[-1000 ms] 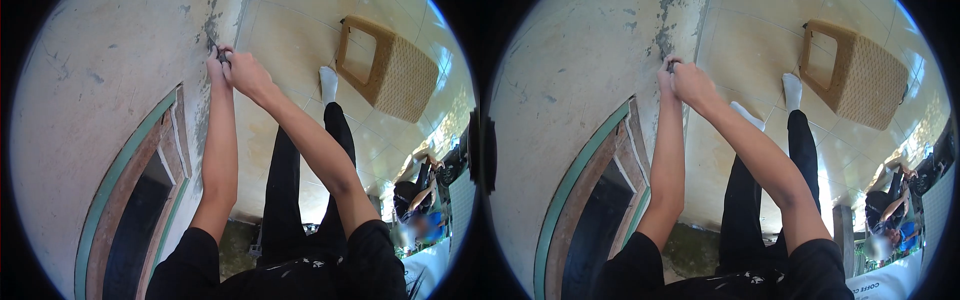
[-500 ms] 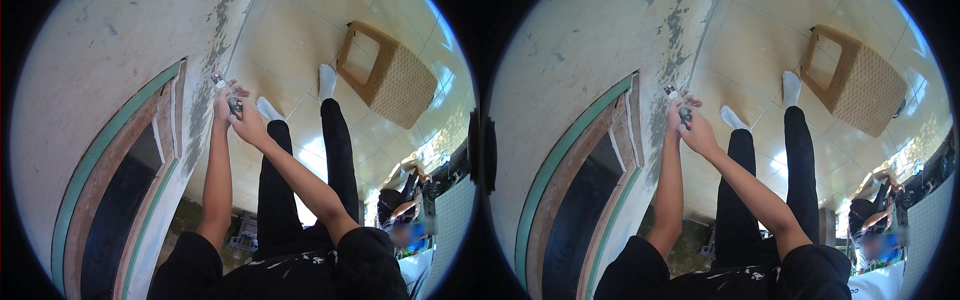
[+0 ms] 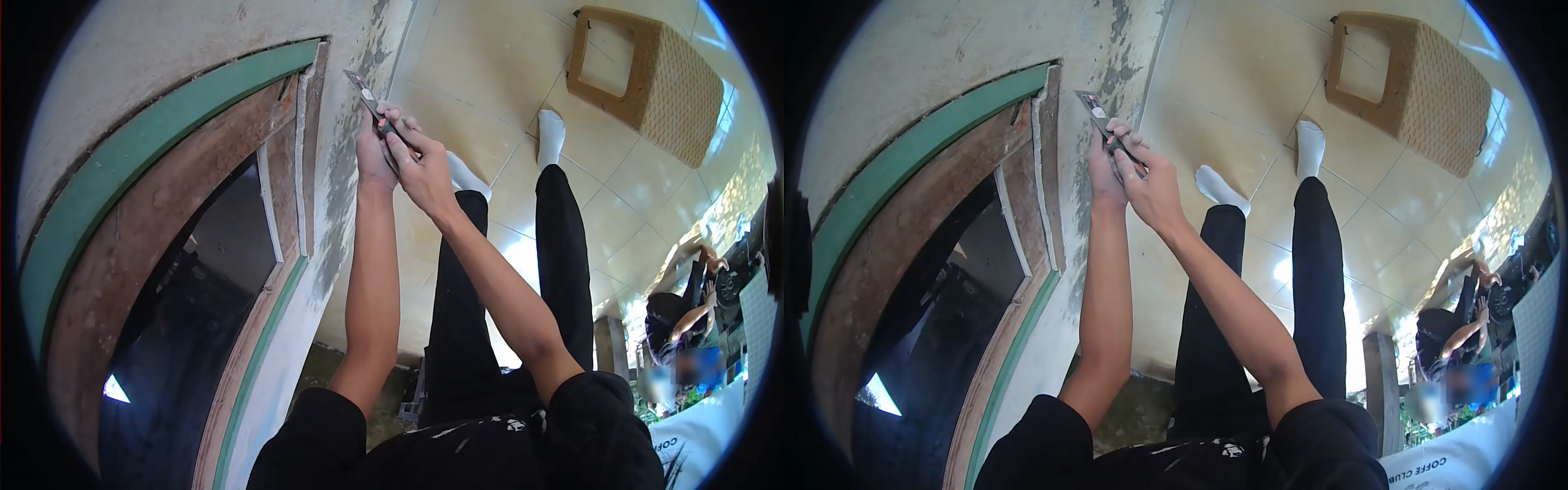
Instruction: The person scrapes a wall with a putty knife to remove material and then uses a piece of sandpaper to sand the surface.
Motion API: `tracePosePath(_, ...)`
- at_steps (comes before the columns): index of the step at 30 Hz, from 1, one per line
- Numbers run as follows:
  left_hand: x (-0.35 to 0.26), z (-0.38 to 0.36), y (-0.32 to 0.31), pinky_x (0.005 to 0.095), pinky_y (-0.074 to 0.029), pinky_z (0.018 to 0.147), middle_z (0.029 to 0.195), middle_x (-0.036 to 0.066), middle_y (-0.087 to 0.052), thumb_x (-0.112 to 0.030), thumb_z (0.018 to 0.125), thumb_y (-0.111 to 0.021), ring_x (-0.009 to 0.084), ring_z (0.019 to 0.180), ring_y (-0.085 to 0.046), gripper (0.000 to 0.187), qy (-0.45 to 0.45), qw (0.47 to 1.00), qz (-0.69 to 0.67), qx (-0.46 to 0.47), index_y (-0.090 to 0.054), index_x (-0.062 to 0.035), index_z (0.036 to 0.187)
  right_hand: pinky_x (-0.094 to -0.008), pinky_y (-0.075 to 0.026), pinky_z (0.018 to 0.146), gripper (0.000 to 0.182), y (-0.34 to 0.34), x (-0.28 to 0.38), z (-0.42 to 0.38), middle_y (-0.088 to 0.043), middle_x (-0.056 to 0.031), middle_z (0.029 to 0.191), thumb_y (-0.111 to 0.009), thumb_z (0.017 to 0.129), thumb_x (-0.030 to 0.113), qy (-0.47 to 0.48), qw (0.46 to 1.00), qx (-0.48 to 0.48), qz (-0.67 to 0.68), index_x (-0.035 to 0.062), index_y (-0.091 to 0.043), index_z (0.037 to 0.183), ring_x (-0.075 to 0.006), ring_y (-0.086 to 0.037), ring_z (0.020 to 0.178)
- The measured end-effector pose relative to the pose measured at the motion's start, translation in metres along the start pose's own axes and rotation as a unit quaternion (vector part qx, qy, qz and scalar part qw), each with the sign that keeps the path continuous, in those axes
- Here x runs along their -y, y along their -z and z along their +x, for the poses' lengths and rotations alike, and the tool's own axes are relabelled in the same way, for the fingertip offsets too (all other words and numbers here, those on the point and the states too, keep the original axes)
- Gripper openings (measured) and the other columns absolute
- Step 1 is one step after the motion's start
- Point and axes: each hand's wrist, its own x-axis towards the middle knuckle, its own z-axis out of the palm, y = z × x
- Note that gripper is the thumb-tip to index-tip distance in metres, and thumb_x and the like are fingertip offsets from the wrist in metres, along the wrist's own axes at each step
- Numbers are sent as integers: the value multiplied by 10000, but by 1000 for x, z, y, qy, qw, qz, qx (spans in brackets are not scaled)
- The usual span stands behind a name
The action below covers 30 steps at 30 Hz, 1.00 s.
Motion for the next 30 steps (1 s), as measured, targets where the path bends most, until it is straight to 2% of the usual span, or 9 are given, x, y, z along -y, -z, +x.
tracePosePath(1,-1,2,-1,307,-414,624,684,-34,-418,-463,959,-351,150,641,-469,347,-17,997,25,-65,-383,-165,783,-324,-491,763,220,-4,0,2,-647,-212,826,-569,854,127,23,1000,-10,-3,-31,-629,994,-246,-653,789)
tracePosePath(4,-15,4,2,259,-369,569,626,-63,-375,-293,964,-349,101,567,-410,227,-30,999,-1,-12,-391,-157,788,-349,-483,684,208,-11,5,5,-622,-237,748,-578,838,139,-9,994,8,-105,-41,-635,924,-301,-643,690)
tracePosePath(5,-14,3,1,243,-340,533,602,-57,-348,-292,966,-348,96,534,-372,235,-41,998,0,-46,-384,-156,778,-365,-468,634,198,-14,1,5,-595,-252,701,-582,823,137,17,996,-8,-86,-43,-639,884,-347,-618,647)
tracePosePath(12,-27,8,12,244,-321,499,597,-51,-337,-229,935,-298,88,498,-350,195,-27,992,89,-87,-368,-148,772,-371,-469,615,203,-16,-20,16,-594,-256,698,-588,816,144,63,998,2,-31,-47,-637,862,-336,-620,634)
tracePosePath(18,-24,9,8,217,-294,449,592,-43,-319,-302,966,-308,90,483,-317,262,-28,985,99,-137,-349,-155,753,-386,-464,614,203,-15,-16,9,-572,-270,698,-584,814,145,-39,997,22,-66,-52,-627,842,-370,-612,645)
tracePosePath(22,-36,10,21,220,-301,454,581,-47,-320,-268,941,-314,81,475,-313,226,14,991,78,-108,-345,-165,743,-385,-470,619,175,-28,-14,1,-573,-267,720,-573,797,117,26,997,-26,-69,-49,-621,825,-400,-599,688)
tracePosePath(25,-42,27,21,223,-305,460,585,-56,-323,-262,940,-305,70,483,-323,224,74,995,62,-6,-345,-162,744,-409,-486,650,149,-27,-5,12,-605,-247,769,-555,793,89,52,994,-36,-88,-32,-634,831,-406,-599,714)
tracePosePath(29,-50,61,-23,217,-305,457,574,-57,-318,-245,936,-315,63,454,-319,201,61,992,102,-50,-353,-173,752,-408,-490,644,141,-33,14,44,-610,-242,797,-558,789,88,100,989,-84,-73,-26,-633,825,-392,-609,716)
tracePosePath(30,-52,50,-20,217,-305,457,574,-57,-318,-245,936,-315,63,454,-319,201,60,991,105,-54,-353,-173,752,-384,-463,599,144,-32,10,36,-580,-240,721,-563,798,89,100,989,-72,-80,-40,-624,816,-357,-580,622)
